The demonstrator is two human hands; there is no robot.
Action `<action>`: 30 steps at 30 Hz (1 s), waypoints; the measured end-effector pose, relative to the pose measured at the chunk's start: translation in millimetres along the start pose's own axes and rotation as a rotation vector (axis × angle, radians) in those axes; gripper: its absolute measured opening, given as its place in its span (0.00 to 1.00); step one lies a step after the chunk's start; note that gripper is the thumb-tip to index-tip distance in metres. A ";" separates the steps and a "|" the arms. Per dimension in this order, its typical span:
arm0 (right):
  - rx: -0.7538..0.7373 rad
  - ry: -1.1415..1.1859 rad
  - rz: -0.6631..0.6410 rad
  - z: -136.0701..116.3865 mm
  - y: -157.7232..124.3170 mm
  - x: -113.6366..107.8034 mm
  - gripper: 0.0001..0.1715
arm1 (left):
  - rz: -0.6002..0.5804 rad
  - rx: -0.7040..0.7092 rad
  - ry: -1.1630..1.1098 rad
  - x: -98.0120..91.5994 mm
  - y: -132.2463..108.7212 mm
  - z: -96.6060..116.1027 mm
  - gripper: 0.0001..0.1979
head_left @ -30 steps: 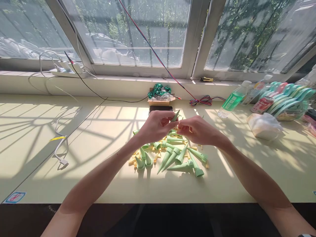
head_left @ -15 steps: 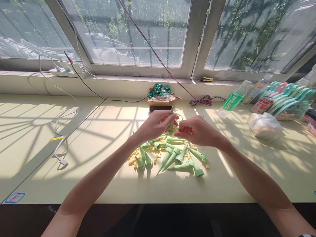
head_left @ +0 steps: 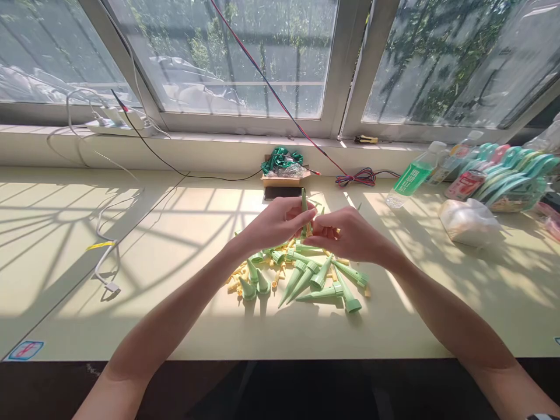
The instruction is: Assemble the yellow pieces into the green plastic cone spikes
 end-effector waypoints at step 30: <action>-0.099 -0.091 -0.038 -2.3 -2.1 8.7 0.10 | -0.024 -0.014 0.151 3.3 -0.4 -2.7 0.09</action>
Point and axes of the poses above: each hand's wrist, its own y-axis towards the middle knuckle, its own x-axis out of the palm, z = x × y, the point moved 5 cm from there along y, towards the middle knuckle, and after that the axes turned 7 degrees about x, right-handed, at the moved point
